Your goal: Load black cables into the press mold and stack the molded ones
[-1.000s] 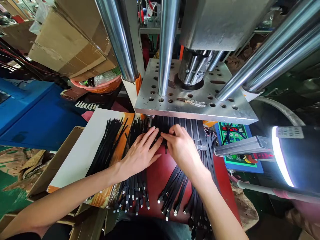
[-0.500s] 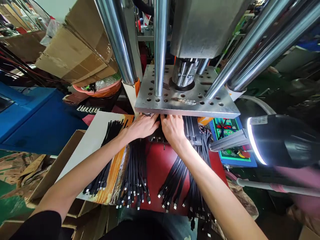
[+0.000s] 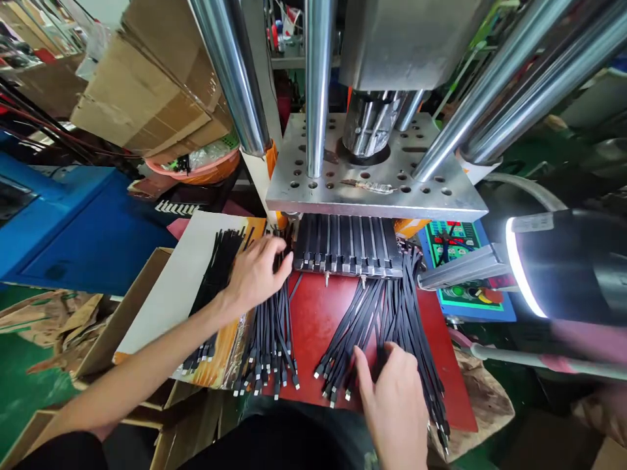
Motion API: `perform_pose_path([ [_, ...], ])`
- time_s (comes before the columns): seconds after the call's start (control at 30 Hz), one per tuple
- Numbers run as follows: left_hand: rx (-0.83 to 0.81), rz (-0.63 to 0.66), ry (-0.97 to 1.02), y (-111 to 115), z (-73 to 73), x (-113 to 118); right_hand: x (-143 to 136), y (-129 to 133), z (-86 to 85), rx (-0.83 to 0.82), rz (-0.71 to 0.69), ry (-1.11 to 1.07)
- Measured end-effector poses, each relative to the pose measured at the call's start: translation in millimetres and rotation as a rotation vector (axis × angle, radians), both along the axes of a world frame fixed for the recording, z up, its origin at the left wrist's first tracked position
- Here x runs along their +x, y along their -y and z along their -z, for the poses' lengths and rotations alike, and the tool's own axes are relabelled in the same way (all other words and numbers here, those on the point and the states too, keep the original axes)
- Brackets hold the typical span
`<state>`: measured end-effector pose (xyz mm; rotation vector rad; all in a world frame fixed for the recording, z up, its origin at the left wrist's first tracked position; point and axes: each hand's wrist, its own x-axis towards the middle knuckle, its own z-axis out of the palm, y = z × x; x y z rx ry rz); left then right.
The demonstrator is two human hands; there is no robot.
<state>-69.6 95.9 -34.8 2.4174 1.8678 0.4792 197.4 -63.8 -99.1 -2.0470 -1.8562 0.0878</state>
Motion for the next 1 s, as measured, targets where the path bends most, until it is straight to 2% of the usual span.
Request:
perform_pose_path([
  [0.07, -0.232, -0.169, -0.009, 50.3, 6.8, -10.6, 2.5, 3.7, 12.6, -0.054, 0.012, 0.066],
  [0.1, -0.333, -0.208, 0.016, 69.2, 10.7, -15.0, 2.1, 2.9, 16.5, -0.073, -0.002, 0.079],
  [0.17, -0.438, -0.236, 0.063, 91.4, 18.4, -20.6, -0.2, -0.5, 19.9, -0.082, -0.024, 0.079],
  [0.3, -0.451, -0.269, 0.201, 92.9, 24.6, -21.4, -0.8, -4.9, 17.6, -0.088, -0.023, 0.066],
  [0.4, -0.458, -0.268, 0.326, 90.8, 14.3, -19.9, 7.6, -4.8, 11.9, -0.148, -0.014, -0.057],
  [0.47, -0.530, -0.216, 0.527, 97.0, 3.5, -16.7, 14.4, -3.2, 5.0, -0.192, 0.031, -0.239],
  [0.53, -0.671, -0.155, 0.825, 108.5, -4.6, -8.1, 16.9, 1.3, -4.2, -0.217, 0.068, -0.480],
  [0.6, -0.838, -0.115, 1.074, 122.4, -5.5, 7.9, 11.5, 10.2, -13.6, -0.203, 0.065, -0.737],
  [0.63, -0.910, -0.103, 1.136, 129.2, -2.9, 18.1, 6.1, 16.5, -17.6, -0.179, 0.051, -0.856],
  [0.7, -1.023, -0.084, 1.208, 141.1, 6.7, 40.1, -6.7, 31.8, -22.9, -0.118, 0.009, -1.037],
  [0.77, -1.092, -0.090, 1.284, 149.7, 17.0, 59.1, -15.9, 48.1, -25.2, -0.127, -0.096, -1.116],
  [0.83, -1.122, -0.107, 1.368, 155.5, 22.3, 70.6, -16.1, 60.2, -27.0, -0.243, -0.265, -1.116],
  [0.9, -1.121, -0.088, 1.395, 160.8, 20.5, 73.9, -8.4, 63.9, -31.0, -0.431, -0.416, -1.100],
  [0.93, -1.106, -0.060, 1.375, 164.0, 17.9, 73.3, -3.8, 62.0, -34.2, -0.515, -0.461, -1.114],
  [1.0, -1.041, 0.027, 1.278, 172.7, 11.9, 70.0, 2.3, 51.6, -42.8, -0.592, -0.468, -1.179],
])
